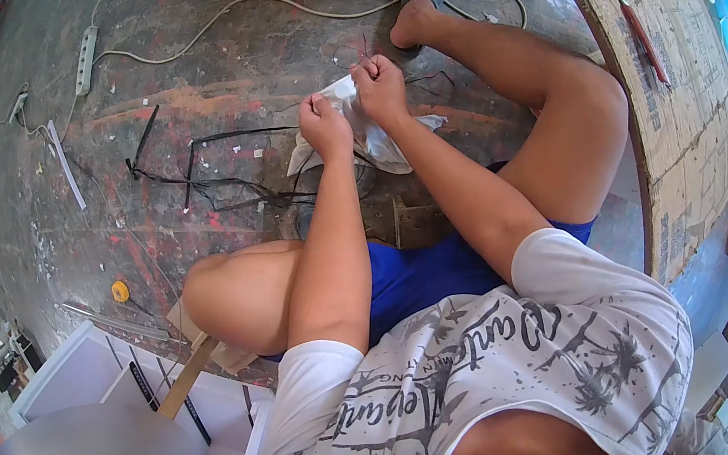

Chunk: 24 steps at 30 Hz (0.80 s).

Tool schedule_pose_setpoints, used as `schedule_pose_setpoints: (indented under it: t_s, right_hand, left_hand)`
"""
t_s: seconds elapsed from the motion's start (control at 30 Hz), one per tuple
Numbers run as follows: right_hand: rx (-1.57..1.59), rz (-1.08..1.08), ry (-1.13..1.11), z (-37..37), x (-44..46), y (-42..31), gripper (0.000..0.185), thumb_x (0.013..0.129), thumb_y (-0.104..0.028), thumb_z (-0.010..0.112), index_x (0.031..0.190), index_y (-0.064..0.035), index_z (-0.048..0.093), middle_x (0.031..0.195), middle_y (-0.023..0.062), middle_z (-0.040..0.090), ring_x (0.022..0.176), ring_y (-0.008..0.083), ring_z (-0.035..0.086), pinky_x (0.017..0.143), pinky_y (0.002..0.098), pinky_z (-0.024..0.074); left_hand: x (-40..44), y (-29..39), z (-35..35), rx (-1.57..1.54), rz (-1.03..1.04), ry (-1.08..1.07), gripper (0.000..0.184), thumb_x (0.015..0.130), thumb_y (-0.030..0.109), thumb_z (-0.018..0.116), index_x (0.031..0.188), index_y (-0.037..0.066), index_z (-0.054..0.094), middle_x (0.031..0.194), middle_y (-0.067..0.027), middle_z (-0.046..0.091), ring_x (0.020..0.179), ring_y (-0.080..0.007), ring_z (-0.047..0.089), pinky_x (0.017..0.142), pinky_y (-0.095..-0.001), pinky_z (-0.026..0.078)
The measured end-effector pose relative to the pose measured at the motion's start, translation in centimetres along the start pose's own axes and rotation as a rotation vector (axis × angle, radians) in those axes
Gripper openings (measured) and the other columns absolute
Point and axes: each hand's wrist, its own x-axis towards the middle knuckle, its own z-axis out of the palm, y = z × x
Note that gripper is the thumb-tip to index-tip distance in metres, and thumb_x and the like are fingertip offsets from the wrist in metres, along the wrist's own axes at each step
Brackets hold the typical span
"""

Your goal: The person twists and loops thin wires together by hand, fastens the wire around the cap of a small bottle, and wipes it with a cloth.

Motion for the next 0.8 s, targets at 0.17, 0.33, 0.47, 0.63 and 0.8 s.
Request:
schedule_pose_setpoints:
  t_s: [0.17,0.33,0.47,0.63,0.8]
  right_hand:
    - [-0.080,0.032,0.026,0.1,0.1,-0.9,0.036,0.092,-0.007,0.073,0.072,-0.0084,0.042,0.070,-0.0014,0.052,0.065,0.0077,0.046,0.057,0.0293,0.0412]
    - [-0.223,-0.003,0.116,-0.3,-0.2,-2.0,0.016,0.088,-0.011,0.072,0.077,-0.0043,0.063,0.073,0.0102,0.064,0.068,0.0183,0.056,0.065,0.0384,0.0499]
    - [-0.062,-0.019,0.199,-0.1,-0.3,-1.3,0.028,0.083,-0.017,0.080,0.076,-0.0048,0.055,0.072,0.0086,0.057,0.069,0.0179,0.052,0.065,0.0384,0.0478]
    - [-0.076,0.025,0.168,-0.8,-0.4,-2.7,0.036,0.080,-0.019,0.079,0.073,-0.0037,0.046,0.066,0.0133,0.051,0.064,0.0220,0.048,0.059,0.0423,0.0424]
    - [-0.070,-0.053,0.155,-0.2,0.2,-0.7,0.037,0.081,-0.020,0.077,0.073,-0.0033,0.045,0.062,0.0128,0.048,0.059,0.0233,0.045,0.055,0.0436,0.0389]
  left_hand:
    - [0.3,0.0,0.0,0.034,-0.003,0.018,0.039,0.104,0.030,0.053,0.112,-0.006,0.067,0.105,-0.0206,0.072,0.097,-0.0314,0.068,0.089,-0.0428,0.051]
    - [1.4,-2.4,1.1,0.067,0.120,-0.009,0.027,0.101,0.018,0.061,0.116,-0.003,0.063,0.108,-0.0164,0.069,0.101,-0.0299,0.065,0.093,-0.0404,0.051]
    - [3.8,-4.7,0.9,-0.095,0.179,0.166,0.029,0.098,0.014,0.063,0.121,-0.003,0.061,0.113,-0.0181,0.069,0.101,-0.0275,0.066,0.092,-0.0382,0.052]
    - [-0.1,3.2,0.5,0.015,0.495,0.103,0.026,0.101,0.021,0.065,0.112,-0.003,0.064,0.108,-0.0167,0.069,0.096,-0.0302,0.067,0.087,-0.0407,0.053]
    - [-3.0,4.5,2.1,0.162,0.642,-0.075,0.027,0.100,0.024,0.067,0.103,-0.003,0.069,0.094,-0.0167,0.073,0.085,-0.0319,0.071,0.076,-0.0408,0.057]
